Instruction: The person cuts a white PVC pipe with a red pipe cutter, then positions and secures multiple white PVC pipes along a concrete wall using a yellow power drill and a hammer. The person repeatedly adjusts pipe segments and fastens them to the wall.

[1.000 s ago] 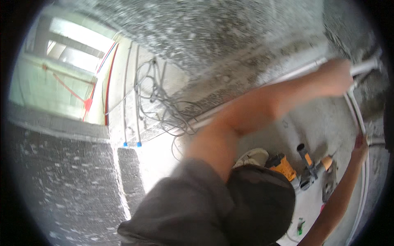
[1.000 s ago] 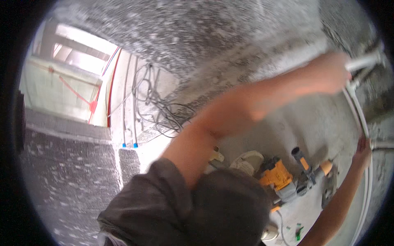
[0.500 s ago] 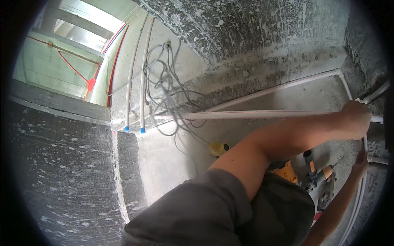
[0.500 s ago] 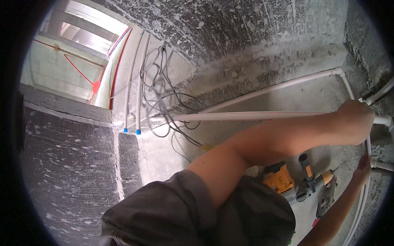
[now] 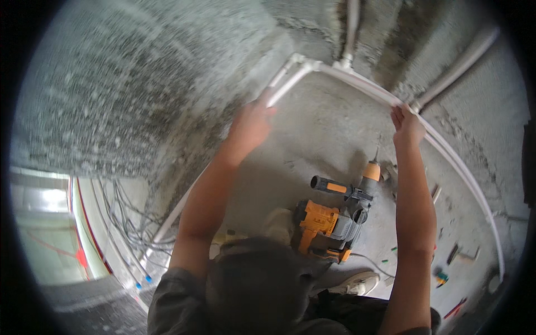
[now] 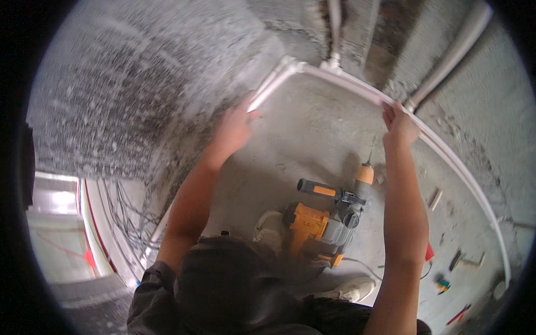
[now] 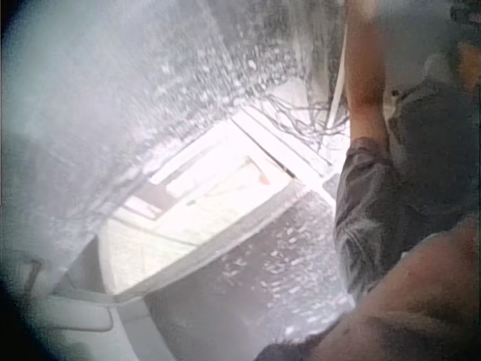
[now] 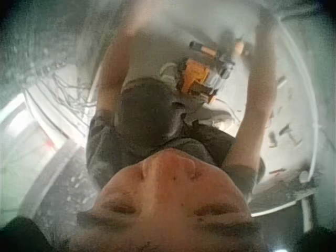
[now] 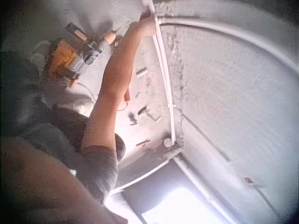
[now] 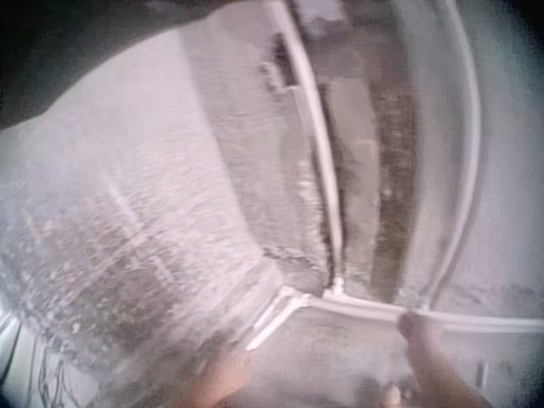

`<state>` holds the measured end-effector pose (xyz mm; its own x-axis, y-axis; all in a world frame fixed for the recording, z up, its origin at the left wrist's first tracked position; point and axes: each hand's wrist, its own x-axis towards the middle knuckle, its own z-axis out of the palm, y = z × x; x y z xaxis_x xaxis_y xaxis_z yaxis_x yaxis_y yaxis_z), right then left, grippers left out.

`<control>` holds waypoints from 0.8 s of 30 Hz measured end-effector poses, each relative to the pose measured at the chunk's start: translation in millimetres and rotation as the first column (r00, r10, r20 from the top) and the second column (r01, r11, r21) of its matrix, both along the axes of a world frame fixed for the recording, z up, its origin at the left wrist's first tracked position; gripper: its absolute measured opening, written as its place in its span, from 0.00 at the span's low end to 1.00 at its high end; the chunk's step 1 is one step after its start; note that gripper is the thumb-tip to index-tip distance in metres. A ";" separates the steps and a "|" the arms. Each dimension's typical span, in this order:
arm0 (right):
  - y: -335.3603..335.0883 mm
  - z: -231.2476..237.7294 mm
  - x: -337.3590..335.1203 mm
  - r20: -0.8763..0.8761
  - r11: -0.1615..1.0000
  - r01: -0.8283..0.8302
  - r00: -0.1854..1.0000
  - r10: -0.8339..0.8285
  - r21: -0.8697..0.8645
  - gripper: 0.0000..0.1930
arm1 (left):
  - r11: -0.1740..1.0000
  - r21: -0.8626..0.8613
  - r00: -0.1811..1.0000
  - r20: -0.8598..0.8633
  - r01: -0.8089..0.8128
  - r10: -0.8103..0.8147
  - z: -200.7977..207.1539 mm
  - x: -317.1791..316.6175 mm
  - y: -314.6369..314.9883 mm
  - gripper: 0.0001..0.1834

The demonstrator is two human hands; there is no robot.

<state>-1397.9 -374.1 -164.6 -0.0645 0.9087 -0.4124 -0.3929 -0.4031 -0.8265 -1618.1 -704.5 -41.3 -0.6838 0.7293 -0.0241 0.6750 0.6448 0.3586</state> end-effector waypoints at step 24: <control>-30.7 21.2 -13.4 -0.044 0.994 0.095 0.995 -0.093 0.058 0.14 | 0.978 -0.204 0.722 -0.682 -0.035 -0.116 -83.0 -39.8 -14.6 0.27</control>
<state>-1411.3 -404.7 -143.4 0.0069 0.9347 -0.3555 -0.4609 -0.3125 -0.8306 -1657.9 -719.1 -124.3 -0.5359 0.7889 0.3008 0.7123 0.6137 -0.3405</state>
